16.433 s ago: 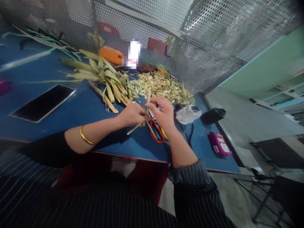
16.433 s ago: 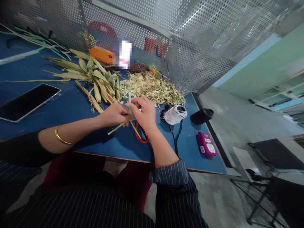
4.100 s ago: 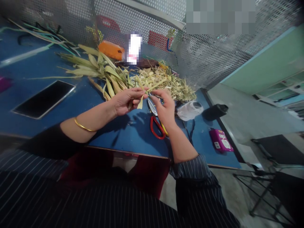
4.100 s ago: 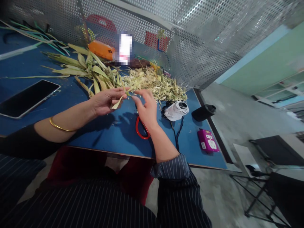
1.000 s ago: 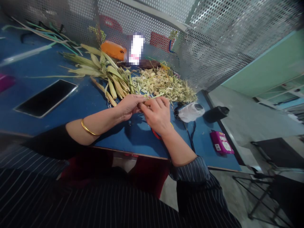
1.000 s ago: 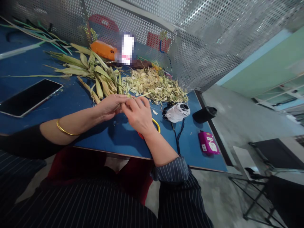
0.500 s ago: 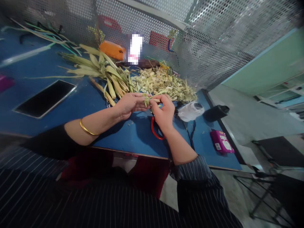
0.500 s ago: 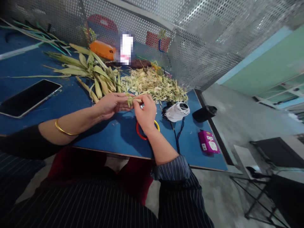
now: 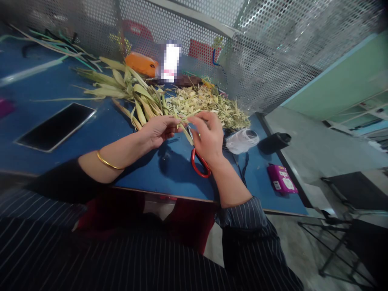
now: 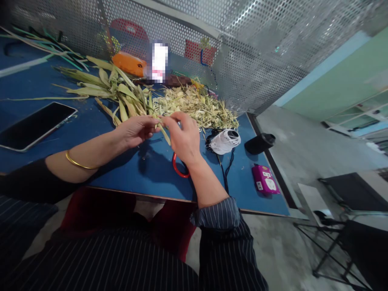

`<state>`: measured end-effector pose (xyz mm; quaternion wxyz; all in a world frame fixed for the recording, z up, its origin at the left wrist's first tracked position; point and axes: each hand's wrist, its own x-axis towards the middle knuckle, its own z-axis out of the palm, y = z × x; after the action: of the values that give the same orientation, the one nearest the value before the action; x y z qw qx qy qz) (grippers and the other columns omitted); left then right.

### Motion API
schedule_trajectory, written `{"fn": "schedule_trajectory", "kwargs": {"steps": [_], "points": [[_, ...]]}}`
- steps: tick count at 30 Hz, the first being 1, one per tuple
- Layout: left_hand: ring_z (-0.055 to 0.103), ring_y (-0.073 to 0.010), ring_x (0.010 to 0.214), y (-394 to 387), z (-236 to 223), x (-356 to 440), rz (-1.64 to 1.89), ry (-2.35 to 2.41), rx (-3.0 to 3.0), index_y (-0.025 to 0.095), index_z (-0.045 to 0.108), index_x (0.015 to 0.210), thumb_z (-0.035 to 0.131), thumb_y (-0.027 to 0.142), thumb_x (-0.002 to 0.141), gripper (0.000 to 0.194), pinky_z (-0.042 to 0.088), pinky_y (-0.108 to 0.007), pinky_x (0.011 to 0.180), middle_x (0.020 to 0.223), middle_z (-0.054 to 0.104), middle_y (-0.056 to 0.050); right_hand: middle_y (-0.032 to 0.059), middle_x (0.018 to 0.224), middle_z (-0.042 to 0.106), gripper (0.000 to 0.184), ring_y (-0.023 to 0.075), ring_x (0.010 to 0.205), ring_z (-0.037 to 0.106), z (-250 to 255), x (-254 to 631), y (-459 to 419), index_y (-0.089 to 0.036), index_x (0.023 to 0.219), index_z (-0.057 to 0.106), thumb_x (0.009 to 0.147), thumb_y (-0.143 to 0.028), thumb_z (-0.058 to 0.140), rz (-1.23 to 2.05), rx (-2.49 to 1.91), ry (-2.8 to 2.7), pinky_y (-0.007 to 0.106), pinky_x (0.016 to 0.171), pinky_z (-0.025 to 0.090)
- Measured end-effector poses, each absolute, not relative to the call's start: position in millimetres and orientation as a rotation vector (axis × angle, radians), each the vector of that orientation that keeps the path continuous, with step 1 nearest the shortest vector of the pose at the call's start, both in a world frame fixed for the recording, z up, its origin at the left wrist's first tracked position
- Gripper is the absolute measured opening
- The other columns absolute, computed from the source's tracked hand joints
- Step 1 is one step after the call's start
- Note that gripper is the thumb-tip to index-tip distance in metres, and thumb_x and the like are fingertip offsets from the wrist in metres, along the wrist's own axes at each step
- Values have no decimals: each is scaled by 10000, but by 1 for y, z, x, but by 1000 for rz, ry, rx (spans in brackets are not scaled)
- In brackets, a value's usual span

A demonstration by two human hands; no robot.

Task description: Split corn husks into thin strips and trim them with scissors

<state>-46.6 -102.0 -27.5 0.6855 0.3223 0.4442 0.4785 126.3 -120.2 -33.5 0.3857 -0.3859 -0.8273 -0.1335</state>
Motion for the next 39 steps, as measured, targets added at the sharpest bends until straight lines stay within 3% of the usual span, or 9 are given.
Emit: {"fn": "schedule_trajectory", "kwargs": {"steps": [3,7,12,17,20,25,28,32,39], "points": [[591,-84,549,-100,-29,-47,1059,1027,663,161,578,624,656,80,710,142,337,-162,401,539,576,1,46,1035,646,204,200,993,554,-30,130,-119,-284,1047,636,927,-205,491,-583,-828,-2292,380,892,399],[566,-67,506,-103,-32,-45,1041,1000,803,151,562,616,694,103,672,151,308,-165,394,555,572,14,14,960,676,157,177,944,553,-33,130,-118,-278,949,649,920,-197,519,-611,-749,-2339,386,922,362],[556,-77,475,-107,-36,-43,1081,1021,1087,140,628,638,730,156,624,105,293,-182,398,537,591,12,17,899,665,113,171,899,567,-39,126,-117,-248,863,640,914,-257,541,-297,-861,-2174,373,888,379],[557,-77,499,-110,-36,-44,997,944,1301,137,724,720,725,234,653,118,341,-202,430,691,700,-46,0,723,530,241,145,712,508,-42,124,-115,-208,658,502,874,-297,563,62,-1129,-1839,300,679,389],[557,-77,511,-112,-35,-45,954,942,1280,147,736,741,724,289,679,155,353,-205,440,716,710,-59,-28,643,455,279,126,637,445,-43,123,-114,-207,606,440,830,-264,595,149,-1214,-1784,279,625,350],[555,-78,523,-114,-38,-42,971,990,1305,148,732,765,760,319,665,200,354,-202,449,710,703,-50,-35,621,460,266,115,622,443,-45,121,-113,-201,588,447,805,-215,601,200,-1290,-1774,267,626,350],[535,-63,507,-112,-41,-41,1057,1013,1283,136,707,723,765,300,668,182,343,-192,444,701,696,-42,-10,702,534,214,131,681,500,-42,122,-115,-202,668,521,845,-294,596,111,-1266,-1771,280,668,387],[544,-59,513,-107,-37,-43,1141,1033,1035,142,654,690,763,261,671,162,366,-180,453,705,697,-34,47,888,619,173,186,874,556,-35,127,-121,-216,859,619,874,-386,589,-245,-1165,-1840,361,848,388],[613,-80,589,-108,-30,-44,1137,1028,938,155,595,659,741,230,699,170,416,-175,498,723,694,-39,58,955,641,163,233,951,518,-31,126,-128,-260,875,658,918,-325,515,-548,-1132,-2130,441,931,298]]}}
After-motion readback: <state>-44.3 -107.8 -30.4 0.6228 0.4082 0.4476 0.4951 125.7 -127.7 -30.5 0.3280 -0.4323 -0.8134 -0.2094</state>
